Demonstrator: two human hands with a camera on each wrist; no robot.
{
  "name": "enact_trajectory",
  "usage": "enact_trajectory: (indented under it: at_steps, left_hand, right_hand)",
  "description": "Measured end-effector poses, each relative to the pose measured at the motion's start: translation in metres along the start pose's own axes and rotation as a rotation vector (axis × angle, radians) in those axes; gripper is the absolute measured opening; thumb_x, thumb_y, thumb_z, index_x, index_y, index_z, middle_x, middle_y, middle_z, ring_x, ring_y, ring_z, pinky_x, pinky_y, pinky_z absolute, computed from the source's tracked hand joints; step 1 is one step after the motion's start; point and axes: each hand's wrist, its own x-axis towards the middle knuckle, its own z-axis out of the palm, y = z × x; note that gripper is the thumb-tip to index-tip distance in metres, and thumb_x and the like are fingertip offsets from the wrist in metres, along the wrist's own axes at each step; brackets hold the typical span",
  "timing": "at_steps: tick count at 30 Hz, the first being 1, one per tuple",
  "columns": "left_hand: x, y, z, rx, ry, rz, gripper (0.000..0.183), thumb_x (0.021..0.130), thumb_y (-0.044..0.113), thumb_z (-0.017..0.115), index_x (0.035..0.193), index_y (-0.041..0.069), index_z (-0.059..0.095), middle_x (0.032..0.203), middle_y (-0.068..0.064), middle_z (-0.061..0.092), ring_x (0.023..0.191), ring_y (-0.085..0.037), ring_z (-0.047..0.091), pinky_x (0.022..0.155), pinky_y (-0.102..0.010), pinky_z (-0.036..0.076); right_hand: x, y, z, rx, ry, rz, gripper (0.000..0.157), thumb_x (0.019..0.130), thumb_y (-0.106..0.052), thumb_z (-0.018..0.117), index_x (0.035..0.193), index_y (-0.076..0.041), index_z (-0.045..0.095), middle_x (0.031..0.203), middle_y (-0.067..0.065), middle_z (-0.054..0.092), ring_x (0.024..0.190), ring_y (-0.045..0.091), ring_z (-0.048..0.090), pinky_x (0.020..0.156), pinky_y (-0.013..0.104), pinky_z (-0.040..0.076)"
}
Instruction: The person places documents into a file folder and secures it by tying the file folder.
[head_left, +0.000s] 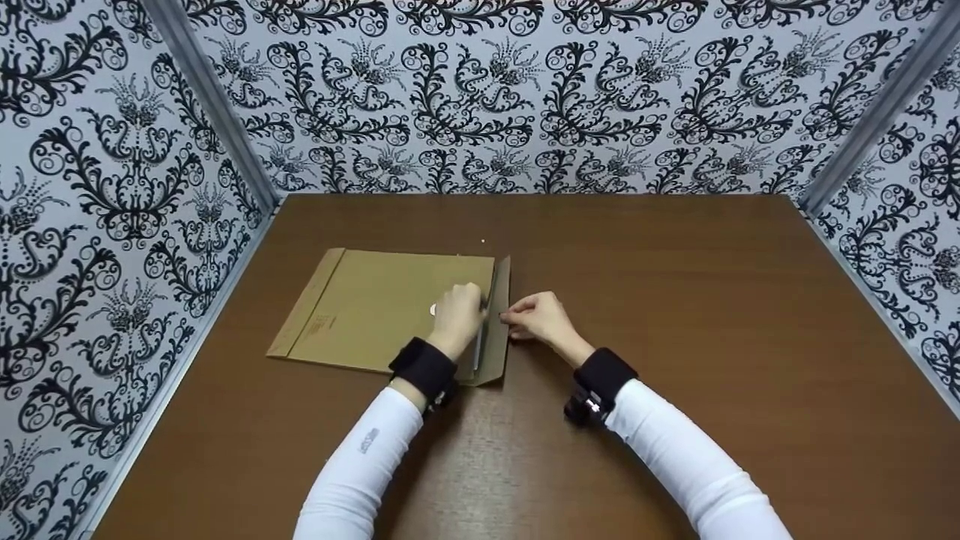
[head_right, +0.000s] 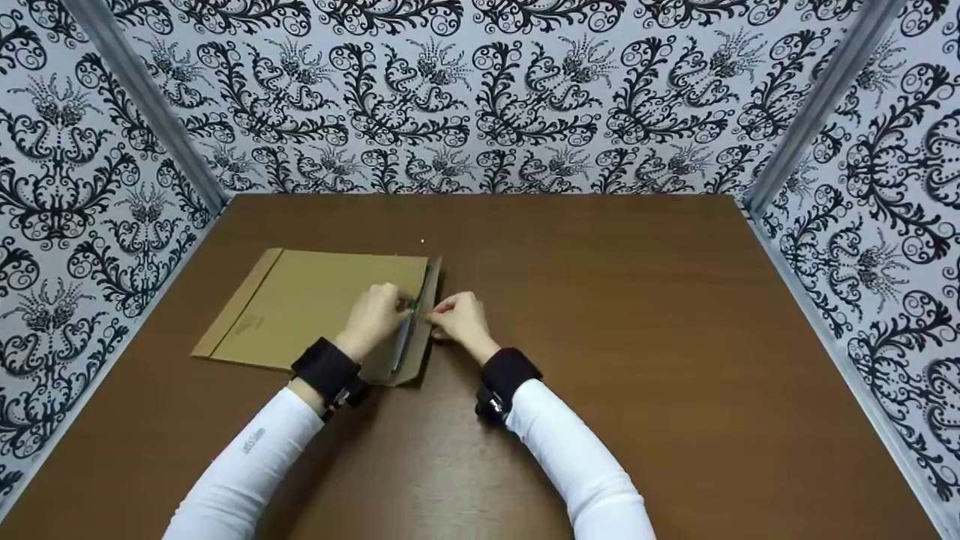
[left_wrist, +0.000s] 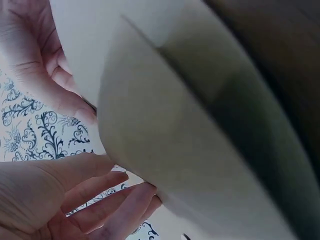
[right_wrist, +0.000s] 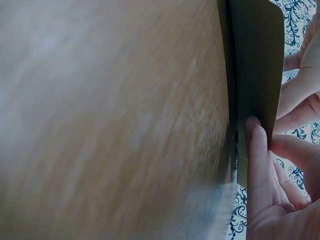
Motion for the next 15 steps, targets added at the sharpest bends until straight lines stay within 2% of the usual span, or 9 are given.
enact_trajectory:
  at_steps: [5, 9, 12, 15]
  left_hand:
    - [-0.004, -0.003, 0.001, 0.031, -0.044, -0.008, 0.007, 0.086, 0.014, 0.080, 0.087, 0.007, 0.079, 0.095, -0.016, 0.080, 0.087, -0.037, 0.077, 0.068, -0.052, 0.062]
    - [-0.008, -0.009, 0.001, 0.077, -0.059, 0.050, 0.009, 0.086, 0.014, 0.081, 0.091, 0.006, 0.078, 0.093, -0.015, 0.079, 0.085, -0.037, 0.076, 0.070, -0.051, 0.062]
    - [-0.013, -0.016, -0.004, 0.110, -0.088, 0.065, 0.019, 0.084, 0.017, 0.083, 0.097, 0.004, 0.076, 0.097, -0.016, 0.078, 0.089, -0.038, 0.076, 0.073, -0.051, 0.062]
    - [-0.017, -0.021, -0.010, 0.124, -0.137, 0.045, 0.032, 0.083, 0.023, 0.084, 0.105, 0.003, 0.074, 0.109, -0.018, 0.075, 0.098, -0.039, 0.073, 0.079, -0.052, 0.061]
  right_hand:
    - [0.001, 0.000, -0.002, -0.035, -0.009, -0.007, 0.020, 0.090, -0.004, 0.075, 0.101, 0.012, 0.075, 0.087, 0.019, 0.079, 0.056, 0.003, 0.066, 0.060, 0.020, 0.060]
    - [0.001, -0.001, -0.006, -0.057, -0.014, -0.012, 0.021, 0.090, -0.003, 0.074, 0.104, 0.012, 0.074, 0.096, 0.024, 0.079, 0.057, 0.003, 0.067, 0.062, 0.021, 0.061]
    - [0.001, 0.000, -0.009, -0.059, -0.024, -0.012, 0.021, 0.091, -0.002, 0.073, 0.105, 0.013, 0.074, 0.101, 0.026, 0.078, 0.059, 0.003, 0.068, 0.063, 0.022, 0.062]
    - [0.001, 0.001, -0.014, -0.070, -0.029, -0.009, 0.021, 0.091, -0.002, 0.072, 0.106, 0.013, 0.074, 0.103, 0.027, 0.077, 0.059, 0.003, 0.068, 0.063, 0.021, 0.061]
